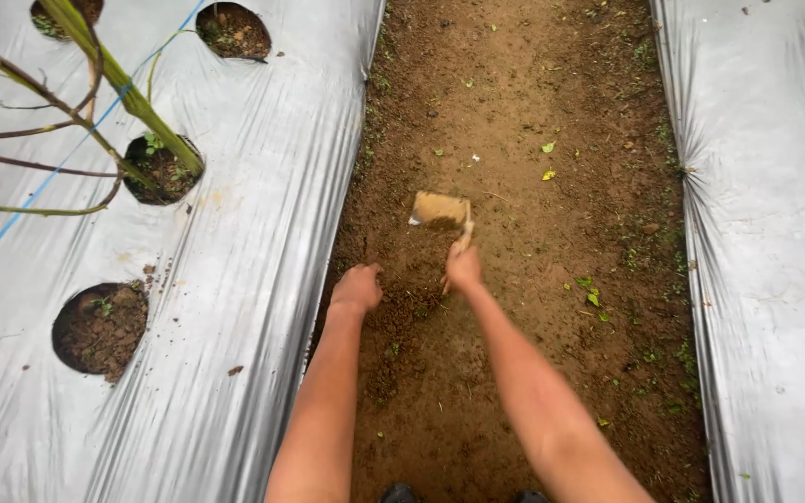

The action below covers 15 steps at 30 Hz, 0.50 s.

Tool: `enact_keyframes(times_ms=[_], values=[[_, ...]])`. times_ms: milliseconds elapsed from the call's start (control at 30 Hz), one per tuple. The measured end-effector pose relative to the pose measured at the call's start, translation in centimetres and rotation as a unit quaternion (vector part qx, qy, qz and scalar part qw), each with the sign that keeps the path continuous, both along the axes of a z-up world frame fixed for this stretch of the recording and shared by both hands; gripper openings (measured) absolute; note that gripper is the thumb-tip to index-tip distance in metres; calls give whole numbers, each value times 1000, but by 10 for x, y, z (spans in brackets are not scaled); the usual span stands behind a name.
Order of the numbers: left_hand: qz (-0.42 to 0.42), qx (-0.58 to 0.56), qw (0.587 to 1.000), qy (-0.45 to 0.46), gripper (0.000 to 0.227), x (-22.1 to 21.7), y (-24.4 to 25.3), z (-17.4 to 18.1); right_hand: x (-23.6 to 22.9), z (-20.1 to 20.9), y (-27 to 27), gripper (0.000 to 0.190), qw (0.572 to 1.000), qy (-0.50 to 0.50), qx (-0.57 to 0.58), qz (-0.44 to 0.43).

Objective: Using a small hand hoe to loosen soil and then scooping it by hand into planting holes in a plastic-covered garden bed.

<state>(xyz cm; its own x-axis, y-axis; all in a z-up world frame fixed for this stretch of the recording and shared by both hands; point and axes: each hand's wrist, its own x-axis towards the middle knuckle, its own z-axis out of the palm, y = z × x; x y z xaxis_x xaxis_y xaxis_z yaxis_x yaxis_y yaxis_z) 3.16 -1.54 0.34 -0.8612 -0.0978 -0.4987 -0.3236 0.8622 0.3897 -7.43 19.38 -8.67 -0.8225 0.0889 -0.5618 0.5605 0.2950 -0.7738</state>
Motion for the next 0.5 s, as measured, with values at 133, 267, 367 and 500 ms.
enact_keyframes(times_ms=[133,267,367,500], values=[[-6,-20,1000,-21,44,-27,2,-42,98,28,-7,54,975,28,180,125],[3,-3,1000,-12,45,-36,19,-35,187,88,5,52,986,0,118,118],[-10,-7,1000,-3,45,-47,20,-50,206,56,25,49,990,-8,74,123],[-2,-5,1000,3,44,-37,21,-24,158,68,28,42,999,25,-15,37]])
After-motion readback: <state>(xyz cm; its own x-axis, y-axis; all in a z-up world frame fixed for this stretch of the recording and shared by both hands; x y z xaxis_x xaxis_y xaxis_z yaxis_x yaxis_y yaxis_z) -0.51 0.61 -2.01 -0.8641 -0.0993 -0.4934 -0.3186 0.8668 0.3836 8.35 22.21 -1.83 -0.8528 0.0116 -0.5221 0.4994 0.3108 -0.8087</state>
